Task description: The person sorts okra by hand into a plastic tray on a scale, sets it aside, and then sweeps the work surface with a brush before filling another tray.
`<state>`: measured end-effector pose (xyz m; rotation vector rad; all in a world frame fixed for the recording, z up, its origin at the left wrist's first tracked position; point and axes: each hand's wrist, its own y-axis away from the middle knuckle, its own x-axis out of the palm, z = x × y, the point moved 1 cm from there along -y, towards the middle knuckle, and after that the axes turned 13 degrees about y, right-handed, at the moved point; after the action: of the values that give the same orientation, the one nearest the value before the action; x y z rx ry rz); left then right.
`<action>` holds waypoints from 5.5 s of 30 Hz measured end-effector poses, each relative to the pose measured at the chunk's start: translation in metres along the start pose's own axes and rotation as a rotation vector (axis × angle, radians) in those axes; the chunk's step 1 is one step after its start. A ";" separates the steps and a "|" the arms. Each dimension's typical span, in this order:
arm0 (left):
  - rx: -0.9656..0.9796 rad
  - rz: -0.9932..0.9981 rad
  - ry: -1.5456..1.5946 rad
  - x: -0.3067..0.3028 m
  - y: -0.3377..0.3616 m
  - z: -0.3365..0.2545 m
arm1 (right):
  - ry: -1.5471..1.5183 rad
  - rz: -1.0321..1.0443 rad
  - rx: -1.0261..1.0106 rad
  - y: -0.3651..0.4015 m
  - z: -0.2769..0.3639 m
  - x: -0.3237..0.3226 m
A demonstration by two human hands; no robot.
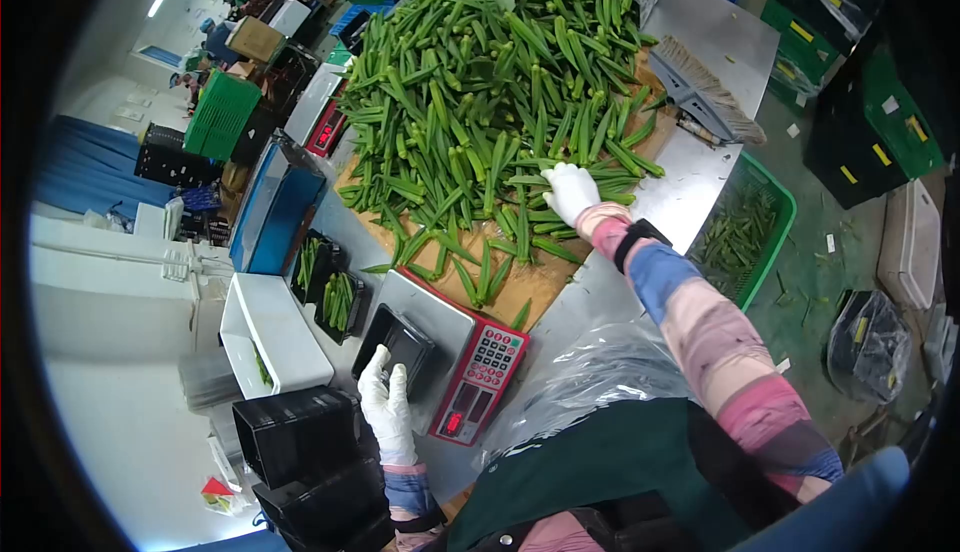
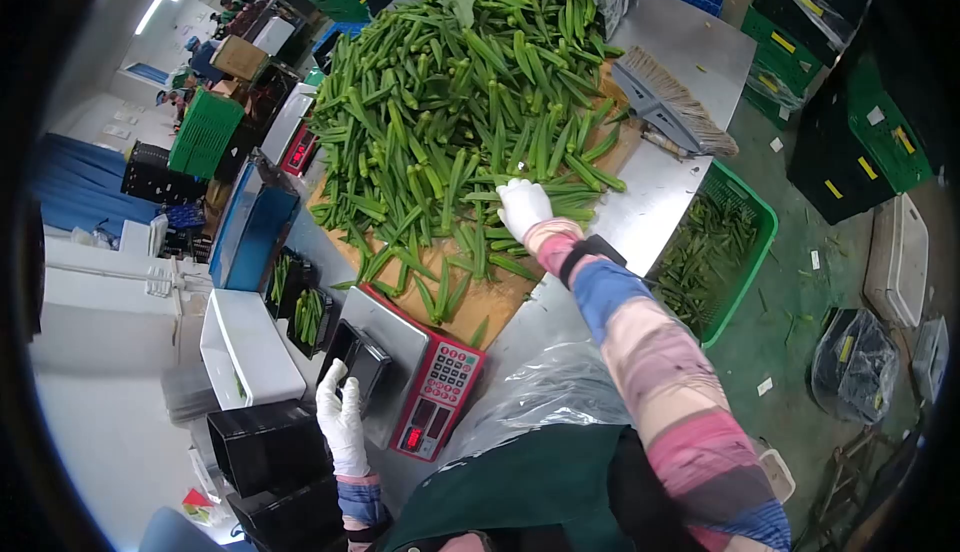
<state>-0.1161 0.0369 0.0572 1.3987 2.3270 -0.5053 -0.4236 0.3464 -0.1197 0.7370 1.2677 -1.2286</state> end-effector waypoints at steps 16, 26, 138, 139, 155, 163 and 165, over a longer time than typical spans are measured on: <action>0.150 0.404 0.124 0.220 -0.095 -0.058 | 0.240 -0.081 0.529 0.095 -0.216 -0.143; 0.595 0.639 -0.632 0.310 -0.070 -0.014 | 0.092 0.088 -0.114 0.106 -0.042 -0.025; 0.938 0.795 -0.633 0.266 -0.052 0.017 | -0.078 0.478 0.050 0.100 -0.041 0.002; 0.939 0.786 -0.636 0.266 -0.052 0.017 | -0.079 0.469 0.048 0.100 -0.042 0.004; 0.920 0.779 -0.641 0.265 -0.051 0.014 | -0.086 0.455 0.056 0.099 -0.042 0.002; 0.934 0.762 -0.630 0.266 -0.050 0.014 | -0.100 0.466 0.064 0.099 -0.042 -0.001; 0.935 0.760 -0.624 0.265 -0.050 0.014 | -0.095 0.467 0.061 0.099 -0.042 -0.001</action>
<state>-0.2740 0.2085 -0.0799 1.9429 0.9258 -1.5785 -0.3422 0.4109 -0.1487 0.9445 0.9146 -0.9085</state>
